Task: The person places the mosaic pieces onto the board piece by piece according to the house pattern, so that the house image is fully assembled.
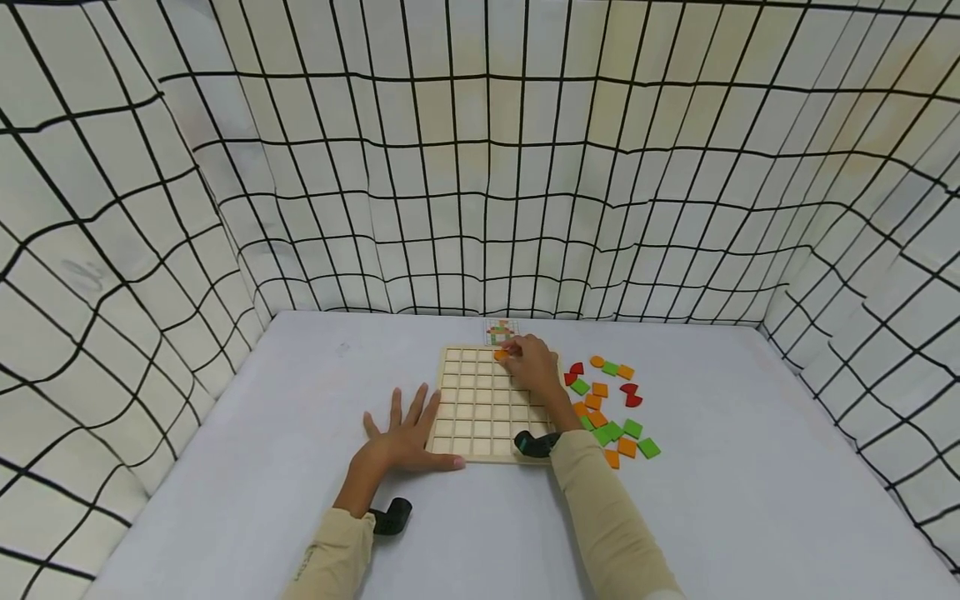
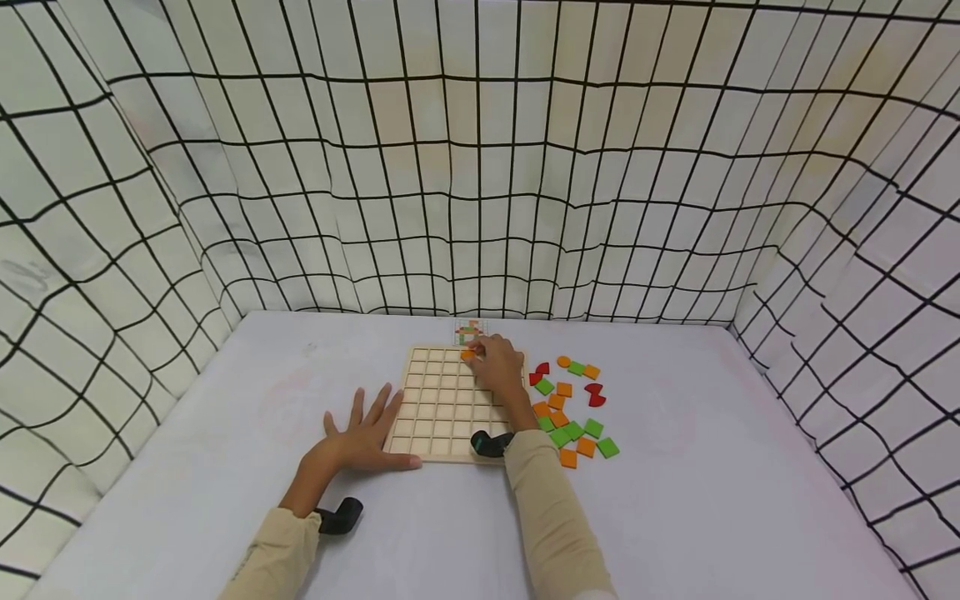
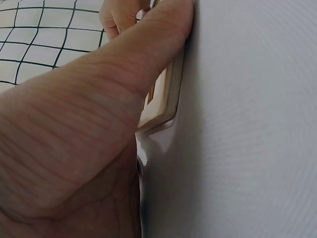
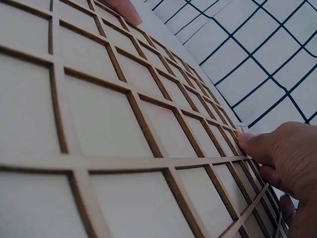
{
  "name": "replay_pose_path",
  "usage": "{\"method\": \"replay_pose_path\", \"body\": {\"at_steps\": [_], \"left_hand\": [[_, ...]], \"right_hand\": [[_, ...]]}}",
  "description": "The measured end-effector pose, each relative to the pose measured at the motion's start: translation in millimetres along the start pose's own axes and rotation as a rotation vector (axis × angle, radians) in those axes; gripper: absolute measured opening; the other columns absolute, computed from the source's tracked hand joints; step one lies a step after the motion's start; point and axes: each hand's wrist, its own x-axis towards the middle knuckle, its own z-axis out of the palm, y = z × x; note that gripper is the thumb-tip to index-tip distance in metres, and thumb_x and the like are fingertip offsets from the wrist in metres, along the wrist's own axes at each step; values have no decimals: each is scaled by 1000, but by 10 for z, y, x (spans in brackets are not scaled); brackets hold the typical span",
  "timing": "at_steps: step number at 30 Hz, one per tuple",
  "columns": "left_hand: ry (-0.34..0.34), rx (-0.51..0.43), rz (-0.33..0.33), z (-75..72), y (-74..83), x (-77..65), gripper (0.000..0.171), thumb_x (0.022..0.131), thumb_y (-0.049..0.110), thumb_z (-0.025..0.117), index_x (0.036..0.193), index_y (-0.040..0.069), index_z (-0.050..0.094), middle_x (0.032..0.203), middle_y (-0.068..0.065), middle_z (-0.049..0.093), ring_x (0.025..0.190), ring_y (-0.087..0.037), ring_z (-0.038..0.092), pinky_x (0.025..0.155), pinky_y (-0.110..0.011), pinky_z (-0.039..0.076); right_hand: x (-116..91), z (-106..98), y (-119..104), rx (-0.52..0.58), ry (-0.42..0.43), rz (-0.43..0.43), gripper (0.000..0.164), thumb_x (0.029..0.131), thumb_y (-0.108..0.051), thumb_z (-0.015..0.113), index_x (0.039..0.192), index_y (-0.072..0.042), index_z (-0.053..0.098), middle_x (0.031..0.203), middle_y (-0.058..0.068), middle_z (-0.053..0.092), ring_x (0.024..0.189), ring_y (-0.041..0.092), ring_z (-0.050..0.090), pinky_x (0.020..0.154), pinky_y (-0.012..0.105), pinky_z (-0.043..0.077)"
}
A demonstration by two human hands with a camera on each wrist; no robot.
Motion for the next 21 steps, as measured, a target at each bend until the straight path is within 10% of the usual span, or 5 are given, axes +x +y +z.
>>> {"method": "replay_pose_path", "body": {"at_steps": [21], "left_hand": [[15,-26,28,32,-43,27,122,72,75,66,159,16,4,166,-11,-8,147,-47,-20,100,-82,-10]], "right_hand": [[-73,-408,203,145,76,-40,19,95,-6,63,110,4,68,103,18,66,98,32,63,86,45,53]]}}
